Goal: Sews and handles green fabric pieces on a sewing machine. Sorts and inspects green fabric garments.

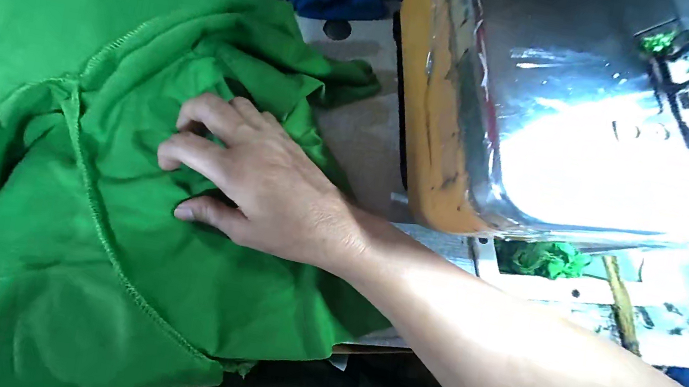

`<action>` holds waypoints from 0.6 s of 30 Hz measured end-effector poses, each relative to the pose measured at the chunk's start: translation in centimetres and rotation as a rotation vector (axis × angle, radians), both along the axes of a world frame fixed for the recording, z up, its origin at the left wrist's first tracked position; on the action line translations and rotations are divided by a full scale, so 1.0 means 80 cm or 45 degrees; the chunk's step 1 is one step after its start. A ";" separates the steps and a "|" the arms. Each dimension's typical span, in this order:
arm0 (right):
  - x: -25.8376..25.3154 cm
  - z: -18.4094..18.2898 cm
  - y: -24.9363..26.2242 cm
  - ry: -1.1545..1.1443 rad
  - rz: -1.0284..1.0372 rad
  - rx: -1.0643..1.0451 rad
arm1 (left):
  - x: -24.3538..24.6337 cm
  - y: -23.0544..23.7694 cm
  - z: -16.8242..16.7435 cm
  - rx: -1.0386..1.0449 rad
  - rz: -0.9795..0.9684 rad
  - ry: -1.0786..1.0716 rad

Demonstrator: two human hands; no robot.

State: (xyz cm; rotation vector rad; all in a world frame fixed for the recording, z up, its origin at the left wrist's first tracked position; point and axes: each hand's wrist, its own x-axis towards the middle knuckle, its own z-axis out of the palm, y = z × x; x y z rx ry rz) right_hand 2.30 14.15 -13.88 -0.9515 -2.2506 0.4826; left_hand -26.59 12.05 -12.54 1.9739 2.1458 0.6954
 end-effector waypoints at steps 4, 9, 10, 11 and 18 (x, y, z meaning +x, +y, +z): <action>0.000 0.000 0.000 0.012 0.005 -0.022 | -0.009 0.003 -0.002 0.044 -0.005 0.020; -0.004 -0.001 0.002 0.027 -0.012 0.009 | -0.009 0.006 -0.001 0.110 -0.061 -0.014; -0.005 -0.002 0.001 0.026 -0.020 0.018 | -0.009 0.006 -0.001 0.114 -0.085 -0.023; -0.005 -0.003 -0.002 0.019 -0.032 0.024 | -0.006 0.004 0.000 0.114 -0.095 -0.033; -0.006 -0.026 0.002 0.090 -0.114 0.184 | 0.008 0.006 0.004 0.203 -0.055 0.036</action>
